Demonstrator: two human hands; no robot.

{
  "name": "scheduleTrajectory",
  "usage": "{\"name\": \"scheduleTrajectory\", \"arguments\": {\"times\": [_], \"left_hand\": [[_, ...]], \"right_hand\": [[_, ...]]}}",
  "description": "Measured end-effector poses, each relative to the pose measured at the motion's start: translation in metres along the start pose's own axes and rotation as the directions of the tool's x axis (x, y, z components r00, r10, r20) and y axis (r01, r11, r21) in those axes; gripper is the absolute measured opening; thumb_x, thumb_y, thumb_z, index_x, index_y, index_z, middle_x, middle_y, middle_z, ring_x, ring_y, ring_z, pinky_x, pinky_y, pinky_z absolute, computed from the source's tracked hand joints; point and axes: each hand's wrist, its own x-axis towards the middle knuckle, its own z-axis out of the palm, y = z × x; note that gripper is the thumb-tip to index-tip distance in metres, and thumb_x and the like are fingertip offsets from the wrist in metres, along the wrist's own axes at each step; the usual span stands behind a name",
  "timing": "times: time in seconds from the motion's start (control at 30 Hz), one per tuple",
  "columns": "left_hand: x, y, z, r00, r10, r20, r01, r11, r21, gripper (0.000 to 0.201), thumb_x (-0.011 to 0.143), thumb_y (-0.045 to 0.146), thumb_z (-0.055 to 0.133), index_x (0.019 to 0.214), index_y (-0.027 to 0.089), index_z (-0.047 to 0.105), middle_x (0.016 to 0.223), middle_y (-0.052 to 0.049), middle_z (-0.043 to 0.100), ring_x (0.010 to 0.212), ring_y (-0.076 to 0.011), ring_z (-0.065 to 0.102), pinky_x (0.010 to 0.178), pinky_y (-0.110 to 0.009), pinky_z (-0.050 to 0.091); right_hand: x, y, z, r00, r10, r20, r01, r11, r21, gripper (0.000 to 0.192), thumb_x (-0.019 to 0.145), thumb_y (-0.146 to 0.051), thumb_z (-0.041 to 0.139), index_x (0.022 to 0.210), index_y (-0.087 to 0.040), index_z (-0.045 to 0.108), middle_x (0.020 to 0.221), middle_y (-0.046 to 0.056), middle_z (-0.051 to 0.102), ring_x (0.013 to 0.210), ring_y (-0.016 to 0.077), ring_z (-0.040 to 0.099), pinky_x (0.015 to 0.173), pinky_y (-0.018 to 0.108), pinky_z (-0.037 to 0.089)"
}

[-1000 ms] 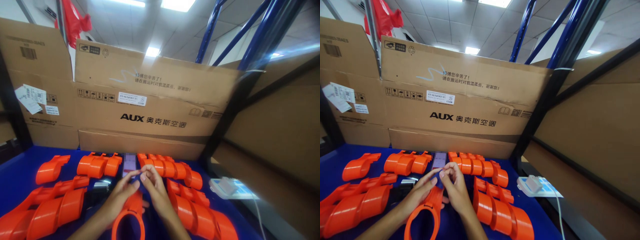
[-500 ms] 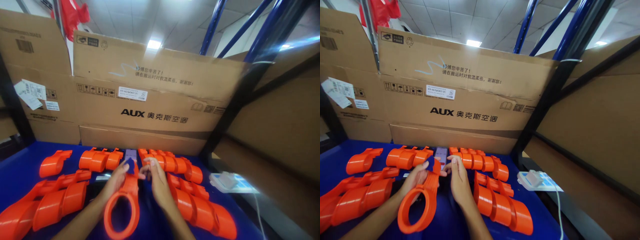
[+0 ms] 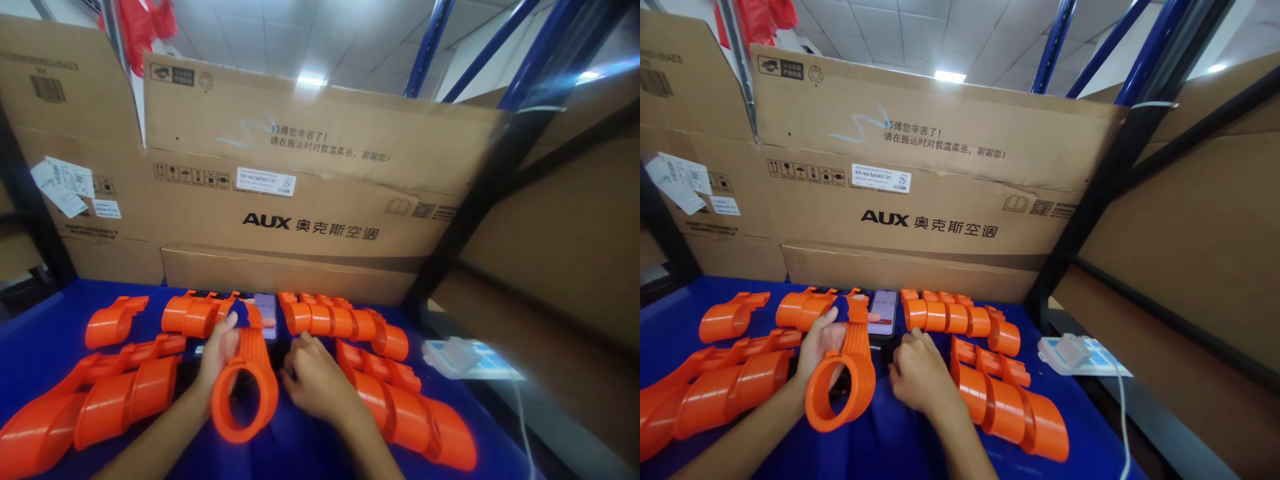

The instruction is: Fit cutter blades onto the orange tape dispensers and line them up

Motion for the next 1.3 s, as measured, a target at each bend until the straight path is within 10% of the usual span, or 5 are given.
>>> {"name": "scheduleTrajectory", "arguments": {"times": [0.37,0.63,0.93,1.07,1.3], "left_hand": [[-0.002,-0.022,-0.003,0.999,0.038,0.012,-0.039,0.998,0.045,0.067,0.080,0.050,0.067,0.138,0.021,0.049,0.101,-0.012,0.078,0.091,-0.0329,0.074,0.078,-0.041,0.056],[-0.008,-0.028,0.000,0.985,0.009,0.175,-0.035,0.989,0.143,0.054,0.084,0.036,0.070,0.133,0.022,0.055,0.105,-0.012,0.078,0.112,-0.0348,0.068,0.099,-0.047,0.046],[0.001,-0.024,-0.003,0.999,0.047,0.019,-0.045,0.996,-0.081,0.057,0.084,0.043,0.068,0.135,0.023,0.054,0.116,-0.012,0.075,0.108,-0.0340,0.070,0.099,-0.047,0.049],[0.001,-0.019,-0.001,1.000,0.020,-0.024,-0.023,0.991,-0.133,0.063,0.082,0.048,0.068,0.139,0.024,0.053,0.114,-0.012,0.075,0.103,-0.0343,0.072,0.094,-0.047,0.052],[-0.001,-0.023,-0.001,0.997,0.067,-0.045,-0.073,0.987,-0.144,0.067,0.080,0.049,0.070,0.141,0.027,0.051,0.115,-0.010,0.075,0.103,-0.0344,0.072,0.092,-0.048,0.054]], "right_hand": [[0.006,0.021,-0.002,0.908,0.235,-0.346,-0.226,0.972,0.065,0.028,0.091,-0.023,0.058,0.064,-0.023,0.050,0.070,0.005,0.061,0.068,0.0219,0.053,0.066,0.034,0.038],[0.006,0.011,-0.010,0.795,0.511,-0.328,-0.402,0.848,0.346,0.024,0.096,-0.036,0.052,0.076,-0.023,0.055,0.061,-0.001,0.058,0.057,0.0181,0.055,0.054,0.028,0.029],[0.009,-0.002,-0.009,0.884,0.450,-0.126,-0.126,0.490,0.862,0.035,0.096,-0.053,0.052,0.101,-0.023,0.070,0.098,0.004,0.072,0.099,0.0236,0.065,0.084,0.032,0.051],[0.008,-0.007,-0.004,0.907,0.421,-0.024,-0.155,0.386,0.909,0.045,0.095,-0.053,0.055,0.134,-0.032,0.059,0.141,0.003,0.058,0.134,0.0265,0.049,0.110,0.042,0.039],[0.010,-0.010,0.001,0.937,0.349,0.037,-0.140,0.276,0.951,0.047,0.097,-0.050,0.053,0.141,-0.033,0.053,0.151,0.001,0.049,0.146,0.0234,0.035,0.121,0.046,0.024]]}}
